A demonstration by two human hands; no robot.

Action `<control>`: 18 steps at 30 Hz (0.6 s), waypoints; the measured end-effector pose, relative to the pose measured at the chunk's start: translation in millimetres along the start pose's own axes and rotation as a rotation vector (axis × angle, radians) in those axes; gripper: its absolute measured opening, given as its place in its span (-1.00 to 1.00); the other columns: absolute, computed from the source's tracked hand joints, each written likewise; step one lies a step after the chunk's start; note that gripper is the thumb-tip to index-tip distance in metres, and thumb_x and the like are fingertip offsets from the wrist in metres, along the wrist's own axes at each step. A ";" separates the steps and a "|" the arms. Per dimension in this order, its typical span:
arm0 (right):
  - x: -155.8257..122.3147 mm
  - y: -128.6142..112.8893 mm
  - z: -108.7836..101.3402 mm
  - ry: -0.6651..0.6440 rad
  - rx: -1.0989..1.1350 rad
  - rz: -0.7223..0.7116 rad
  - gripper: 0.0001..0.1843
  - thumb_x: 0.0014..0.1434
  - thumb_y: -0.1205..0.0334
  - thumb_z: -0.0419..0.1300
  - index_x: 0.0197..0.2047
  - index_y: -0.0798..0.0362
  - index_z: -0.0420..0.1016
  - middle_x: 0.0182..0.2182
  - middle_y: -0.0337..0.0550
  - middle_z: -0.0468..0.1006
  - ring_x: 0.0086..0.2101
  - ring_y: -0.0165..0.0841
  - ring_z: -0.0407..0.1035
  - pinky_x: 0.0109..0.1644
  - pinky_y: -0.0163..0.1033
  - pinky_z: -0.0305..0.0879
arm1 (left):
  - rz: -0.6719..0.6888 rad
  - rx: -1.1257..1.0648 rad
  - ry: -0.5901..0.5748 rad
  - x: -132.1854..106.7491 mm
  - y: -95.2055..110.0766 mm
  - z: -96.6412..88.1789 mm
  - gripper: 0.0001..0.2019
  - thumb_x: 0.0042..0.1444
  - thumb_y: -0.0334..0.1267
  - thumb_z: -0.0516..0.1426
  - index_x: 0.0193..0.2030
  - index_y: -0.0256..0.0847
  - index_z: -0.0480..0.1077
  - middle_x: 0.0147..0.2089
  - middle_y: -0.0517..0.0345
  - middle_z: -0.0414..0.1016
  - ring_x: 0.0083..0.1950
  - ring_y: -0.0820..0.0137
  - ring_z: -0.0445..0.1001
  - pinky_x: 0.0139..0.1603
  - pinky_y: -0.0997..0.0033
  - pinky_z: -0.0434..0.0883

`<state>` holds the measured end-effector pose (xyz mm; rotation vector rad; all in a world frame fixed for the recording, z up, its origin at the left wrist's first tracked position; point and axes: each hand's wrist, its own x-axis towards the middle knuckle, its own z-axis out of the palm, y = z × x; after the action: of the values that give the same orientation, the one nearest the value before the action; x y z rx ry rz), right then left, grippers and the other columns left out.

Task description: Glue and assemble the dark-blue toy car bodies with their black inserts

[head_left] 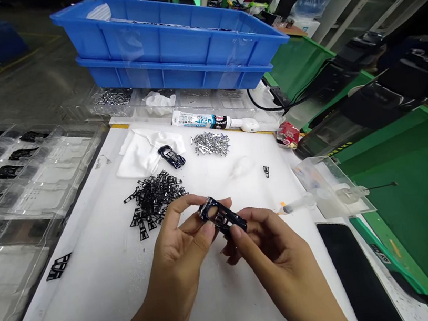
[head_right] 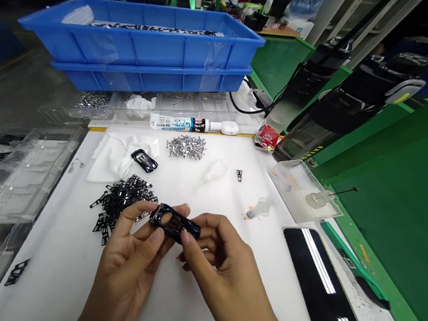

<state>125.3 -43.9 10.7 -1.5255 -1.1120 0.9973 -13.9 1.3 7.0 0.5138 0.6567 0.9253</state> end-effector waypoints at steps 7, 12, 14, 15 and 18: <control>-3.6 5.4 -2.9 0.183 -0.121 -0.146 -0.76 0.23 0.21 0.29 -0.08 -0.01 0.35 -0.45 -0.29 0.54 -0.47 -0.42 0.51 -0.42 -0.42 0.48 | 0.293 0.449 0.171 -13.7 -10.1 8.1 -0.58 0.13 -0.40 0.28 0.13 -0.07 0.41 0.03 0.02 0.62 0.12 0.16 0.55 0.18 0.26 0.44; -10.4 15.2 -4.9 0.211 -0.317 -0.503 -0.63 0.19 0.50 0.23 0.02 -0.01 0.34 -0.21 -0.15 0.56 -0.23 -0.38 0.54 -0.13 -0.33 0.53 | 0.603 0.702 0.264 -15.4 -13.9 9.0 -0.54 0.04 -0.51 0.31 0.05 0.02 0.53 -0.11 0.22 0.67 -0.08 0.31 0.62 0.17 0.35 0.45; -10.2 12.8 -4.9 0.181 -0.368 -0.648 -0.55 0.16 0.60 0.16 0.06 0.02 0.32 -0.21 -0.12 0.56 -0.23 -0.36 0.53 -0.12 -0.28 0.52 | 0.716 0.796 0.269 -17.8 -12.0 2.5 -0.47 0.01 -0.57 0.31 0.06 0.11 0.53 -0.12 0.29 0.68 -0.13 0.35 0.63 0.13 0.38 0.47; -9.9 10.6 -5.1 0.152 -0.372 -0.691 -0.53 0.14 0.63 0.13 0.06 0.03 0.31 -0.22 -0.10 0.56 -0.25 -0.35 0.53 -0.16 -0.26 0.53 | 0.740 0.837 0.228 -20.0 -10.3 -1.9 -0.43 0.00 -0.59 0.31 0.06 0.14 0.53 -0.10 0.32 0.68 -0.12 0.36 0.64 0.12 0.40 0.48; -11.0 5.7 -7.3 0.103 -0.361 -0.757 -0.50 0.08 0.68 0.11 0.03 0.05 0.32 -0.22 -0.02 0.56 -0.26 -0.30 0.51 -0.29 -0.22 0.53 | 0.694 0.901 0.056 -30.5 -5.2 -13.8 -0.43 -0.01 -0.63 0.30 0.00 0.18 0.56 0.00 0.36 0.65 -0.02 0.33 0.62 0.12 0.40 0.49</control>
<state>130.5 -56.8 7.3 -1.2270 -1.6755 0.2050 -34.1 -25.6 2.9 1.5926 0.9636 1.2653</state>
